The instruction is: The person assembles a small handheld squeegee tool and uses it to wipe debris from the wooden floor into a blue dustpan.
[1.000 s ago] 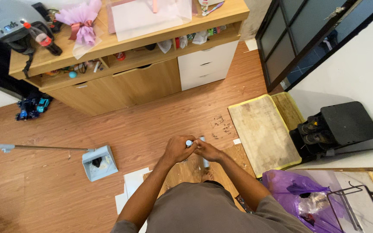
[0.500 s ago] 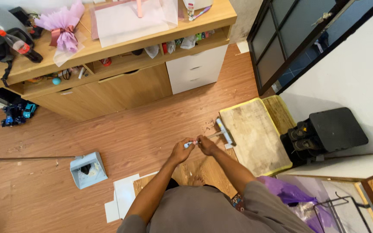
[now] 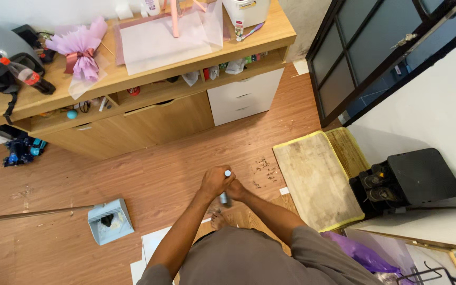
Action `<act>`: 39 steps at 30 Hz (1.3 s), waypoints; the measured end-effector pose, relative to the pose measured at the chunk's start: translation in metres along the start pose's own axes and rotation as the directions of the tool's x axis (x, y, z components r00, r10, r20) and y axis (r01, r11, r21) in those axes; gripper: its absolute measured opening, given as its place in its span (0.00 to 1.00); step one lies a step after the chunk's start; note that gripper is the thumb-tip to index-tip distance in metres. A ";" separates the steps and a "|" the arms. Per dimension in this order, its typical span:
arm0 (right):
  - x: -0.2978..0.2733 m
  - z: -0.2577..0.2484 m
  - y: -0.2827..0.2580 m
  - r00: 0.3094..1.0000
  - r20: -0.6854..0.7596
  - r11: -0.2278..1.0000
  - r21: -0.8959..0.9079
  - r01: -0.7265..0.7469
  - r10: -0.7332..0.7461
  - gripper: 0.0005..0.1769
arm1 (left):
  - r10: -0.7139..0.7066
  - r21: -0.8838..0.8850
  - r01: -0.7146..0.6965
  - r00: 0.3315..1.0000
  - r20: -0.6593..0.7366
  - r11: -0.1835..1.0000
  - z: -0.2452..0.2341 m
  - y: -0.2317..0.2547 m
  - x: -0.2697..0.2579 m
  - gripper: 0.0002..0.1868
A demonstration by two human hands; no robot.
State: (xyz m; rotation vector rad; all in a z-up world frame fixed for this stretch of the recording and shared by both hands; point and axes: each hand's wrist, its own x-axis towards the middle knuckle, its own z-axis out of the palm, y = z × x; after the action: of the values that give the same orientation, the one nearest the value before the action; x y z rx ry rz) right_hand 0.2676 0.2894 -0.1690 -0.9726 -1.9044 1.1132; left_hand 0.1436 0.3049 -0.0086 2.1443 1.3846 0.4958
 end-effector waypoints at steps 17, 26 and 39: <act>0.043 -0.038 -0.019 0.911 0.144 0.920 0.007 -0.392 0.387 0.18 | 0.140 -0.143 -0.123 0.983 0.118 0.982 -0.085 0.007 0.036 0.13; 0.068 -0.099 0.012 0.900 -0.123 0.895 -0.117 -0.431 0.417 0.15 | 0.237 -0.343 -0.228 0.971 -0.015 0.911 -0.048 -0.037 0.072 0.13; 0.123 -0.228 0.063 0.963 -0.021 0.867 -0.432 -0.250 0.268 0.16 | -0.153 -0.608 0.161 0.986 0.066 0.778 0.056 -0.049 0.193 0.13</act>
State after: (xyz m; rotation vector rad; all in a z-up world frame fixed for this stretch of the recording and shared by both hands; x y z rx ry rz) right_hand 0.4209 0.5011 -0.1160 -1.4989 -2.1491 0.8690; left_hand 0.2187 0.4838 -0.0795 1.4848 1.1683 0.7448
